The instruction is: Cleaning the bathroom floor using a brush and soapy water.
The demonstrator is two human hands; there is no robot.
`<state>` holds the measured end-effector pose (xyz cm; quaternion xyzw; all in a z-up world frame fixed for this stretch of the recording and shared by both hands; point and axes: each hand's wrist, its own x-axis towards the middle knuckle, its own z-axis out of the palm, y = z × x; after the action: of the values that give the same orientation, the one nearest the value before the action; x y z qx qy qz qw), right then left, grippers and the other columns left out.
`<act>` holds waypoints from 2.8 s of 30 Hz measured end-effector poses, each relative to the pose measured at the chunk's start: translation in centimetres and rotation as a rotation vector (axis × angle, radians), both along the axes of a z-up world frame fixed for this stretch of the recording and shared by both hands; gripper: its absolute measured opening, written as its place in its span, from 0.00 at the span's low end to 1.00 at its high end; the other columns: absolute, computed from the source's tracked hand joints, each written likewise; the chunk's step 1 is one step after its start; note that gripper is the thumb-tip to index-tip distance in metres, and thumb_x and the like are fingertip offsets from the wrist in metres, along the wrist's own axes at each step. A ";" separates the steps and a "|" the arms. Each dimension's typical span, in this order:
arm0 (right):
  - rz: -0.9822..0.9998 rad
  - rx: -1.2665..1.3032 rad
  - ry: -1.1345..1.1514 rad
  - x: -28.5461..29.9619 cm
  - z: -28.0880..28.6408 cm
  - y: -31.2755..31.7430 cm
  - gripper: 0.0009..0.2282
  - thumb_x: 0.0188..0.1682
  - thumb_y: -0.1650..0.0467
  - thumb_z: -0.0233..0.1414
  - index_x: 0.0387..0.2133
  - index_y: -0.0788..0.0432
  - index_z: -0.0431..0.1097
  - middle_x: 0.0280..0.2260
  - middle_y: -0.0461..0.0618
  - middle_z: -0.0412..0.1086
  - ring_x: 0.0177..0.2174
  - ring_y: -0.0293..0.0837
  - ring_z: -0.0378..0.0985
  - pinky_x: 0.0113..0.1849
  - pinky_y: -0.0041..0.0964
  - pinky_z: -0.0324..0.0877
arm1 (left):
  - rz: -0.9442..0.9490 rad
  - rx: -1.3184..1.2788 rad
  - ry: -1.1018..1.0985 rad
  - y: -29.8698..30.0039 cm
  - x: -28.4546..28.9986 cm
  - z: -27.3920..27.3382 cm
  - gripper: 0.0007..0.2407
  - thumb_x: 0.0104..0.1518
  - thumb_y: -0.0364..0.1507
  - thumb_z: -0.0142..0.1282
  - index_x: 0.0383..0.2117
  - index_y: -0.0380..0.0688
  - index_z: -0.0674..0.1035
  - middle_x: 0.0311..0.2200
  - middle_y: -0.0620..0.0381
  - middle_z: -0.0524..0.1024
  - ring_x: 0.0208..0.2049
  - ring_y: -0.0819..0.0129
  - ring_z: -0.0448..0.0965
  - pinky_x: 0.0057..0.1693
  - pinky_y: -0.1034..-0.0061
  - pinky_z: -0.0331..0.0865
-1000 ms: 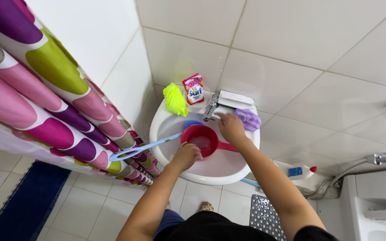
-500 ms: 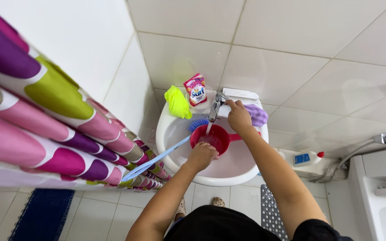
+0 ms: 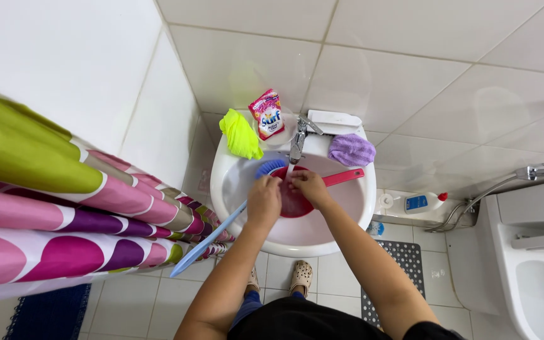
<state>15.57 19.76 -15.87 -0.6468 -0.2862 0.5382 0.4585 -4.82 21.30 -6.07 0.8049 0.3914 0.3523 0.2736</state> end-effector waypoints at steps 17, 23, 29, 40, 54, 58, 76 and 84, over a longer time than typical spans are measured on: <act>-0.349 0.080 0.041 -0.6 -4.3 4.5 0.10 0.48 0.79 0.51 0.42 0.64 0.75 0.36 0.51 0.76 0.33 0.42 0.77 0.35 0.35 0.73 | 0.097 -0.091 0.656 4.1 -4.2 -5.5 0.08 0.59 0.24 0.48 0.36 0.41 0.82 0.41 0.45 0.79 0.44 0.49 0.80 0.51 0.57 0.74; -0.135 -0.019 0.165 0.9 -4.8 4.7 0.13 0.45 0.83 0.52 0.43 0.66 0.74 0.37 0.51 0.77 0.35 0.43 0.80 0.34 0.34 0.76 | 0.166 0.095 0.339 2.3 -1.2 -3.4 0.09 0.53 0.23 0.55 0.38 0.41 0.83 0.39 0.46 0.78 0.44 0.47 0.78 0.48 0.55 0.71; -0.099 -0.169 0.169 1.0 -7.6 3.9 0.08 0.52 0.77 0.51 0.41 0.63 0.76 0.31 0.52 0.73 0.27 0.45 0.73 0.29 0.37 0.70 | 0.107 -0.601 -0.280 3.3 6.3 -6.0 0.05 0.57 0.24 0.58 0.36 0.43 0.83 0.31 0.54 0.79 0.34 0.59 0.79 0.42 0.64 0.74; -0.357 0.011 0.987 1.1 -13.1 2.5 0.12 0.62 0.62 0.46 0.33 0.52 0.73 0.24 0.41 0.69 0.22 0.39 0.69 0.28 0.39 0.74 | 0.231 -1.379 -0.810 6.0 13.2 -16.8 0.11 0.62 0.36 0.57 0.25 0.45 0.79 0.21 0.62 0.73 0.19 0.74 0.69 0.27 0.78 0.62; -0.234 -0.051 0.656 3.7 -12.8 6.0 0.09 0.57 0.72 0.46 0.43 0.60 0.74 0.36 0.50 0.77 0.34 0.46 0.78 0.37 0.43 0.71 | 0.070 -0.910 -0.536 5.0 6.6 -6.9 0.09 0.62 0.25 0.53 0.43 0.35 0.83 0.34 0.55 0.83 0.36 0.71 0.80 0.45 0.78 0.72; -0.070 -0.057 0.081 2.2 -6.0 4.7 0.11 0.47 0.77 0.51 0.41 0.63 0.77 0.35 0.55 0.78 0.34 0.51 0.80 0.39 0.48 0.75 | 0.076 -0.875 -0.607 5.5 5.4 -6.7 0.10 0.64 0.27 0.54 0.44 0.33 0.84 0.37 0.53 0.83 0.38 0.71 0.80 0.46 0.79 0.72; 0.330 0.044 -0.559 -1.4 0.6 2.6 0.11 0.48 0.71 0.57 0.44 0.58 0.79 0.41 0.55 0.80 0.42 0.46 0.80 0.46 0.39 0.72 | 0.228 -0.578 -0.556 14.7 5.8 1.0 0.11 0.63 0.26 0.53 0.48 0.37 0.80 0.26 0.56 0.79 0.23 0.73 0.79 0.31 0.79 0.72; 0.000 0.096 -0.427 0.1 5.9 0.5 0.09 0.44 0.74 0.60 0.37 0.64 0.79 0.29 0.49 0.78 0.30 0.38 0.79 0.37 0.34 0.74 | 0.320 -0.887 -0.690 21.1 9.2 -2.0 0.08 0.64 0.28 0.54 0.38 0.32 0.77 0.22 0.54 0.78 0.18 0.68 0.79 0.23 0.72 0.72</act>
<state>15.64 20.24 -9.99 -0.7235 -0.4021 0.3748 0.4176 4.33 42.38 -8.04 0.3829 0.5066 0.4335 0.6394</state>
